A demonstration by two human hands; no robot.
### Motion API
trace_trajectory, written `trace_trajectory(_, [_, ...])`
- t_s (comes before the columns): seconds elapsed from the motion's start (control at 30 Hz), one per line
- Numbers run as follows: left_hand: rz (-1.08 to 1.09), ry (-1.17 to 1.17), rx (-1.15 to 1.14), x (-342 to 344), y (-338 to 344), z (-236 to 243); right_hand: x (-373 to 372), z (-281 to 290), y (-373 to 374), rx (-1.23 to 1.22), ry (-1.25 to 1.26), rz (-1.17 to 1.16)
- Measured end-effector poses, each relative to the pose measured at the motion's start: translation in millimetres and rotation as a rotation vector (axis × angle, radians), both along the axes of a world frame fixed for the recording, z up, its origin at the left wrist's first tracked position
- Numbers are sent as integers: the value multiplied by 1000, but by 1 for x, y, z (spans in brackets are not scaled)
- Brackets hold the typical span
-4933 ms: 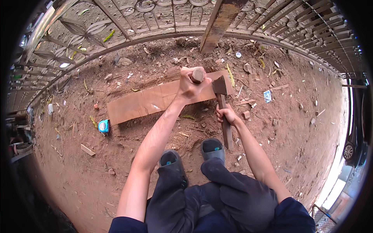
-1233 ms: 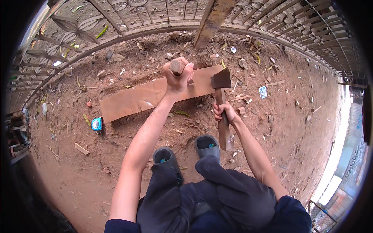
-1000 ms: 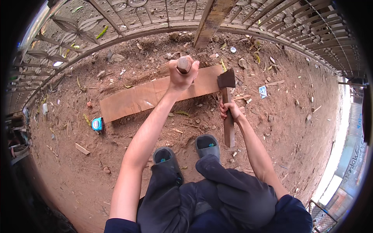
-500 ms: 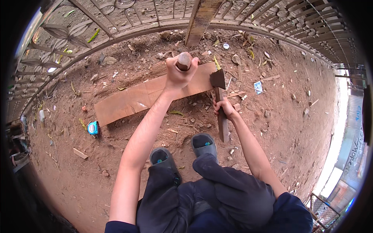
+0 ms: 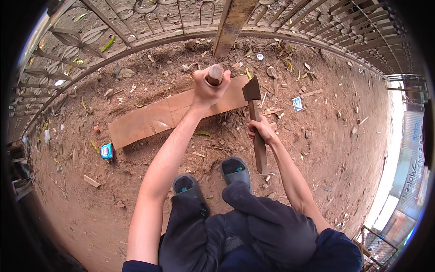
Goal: The person shapes a piece of wood by striking it with a hatchet while holding the wood upright on a support board.
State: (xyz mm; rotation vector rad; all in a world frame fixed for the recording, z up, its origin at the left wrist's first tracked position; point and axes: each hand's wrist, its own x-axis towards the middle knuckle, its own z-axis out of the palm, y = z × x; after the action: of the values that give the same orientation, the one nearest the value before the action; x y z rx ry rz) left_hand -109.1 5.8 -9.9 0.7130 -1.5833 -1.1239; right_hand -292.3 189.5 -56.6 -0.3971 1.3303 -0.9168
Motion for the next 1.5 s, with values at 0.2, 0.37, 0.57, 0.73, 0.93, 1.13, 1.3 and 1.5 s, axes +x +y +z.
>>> trace_trajectory(0.2, [20, 2, -31, 3, 0, 3, 10, 86, -18, -117, -197, 22])
trace_trajectory(0.37, [64, 30, 20, -4, 4, 13, 13, 203, -46, -58, -40, 116])
trace_trajectory(0.57, [61, -17, -46, 13, 0, 15, 47, 327, -72, -298, 197, 179])
trace_trajectory(0.73, [49, 91, -128, 1, 2, 28, 36, 384, -86, -840, 71, 282])
trace_trajectory(0.93, [48, 55, -90, 14, 3, 21, 75, 285, -73, -431, 35, 178])
trace_trajectory(1.13, [35, 60, -138, 10, 5, 19, 78, 264, -66, -67, 24, 231])
trace_trajectory(1.3, [1, 23, -64, 11, 3, 5, 68, 351, -83, -650, -47, 154])
trace_trajectory(1.5, [-14, 6, -82, 10, 12, -17, 72, 345, -73, -754, 95, 210])
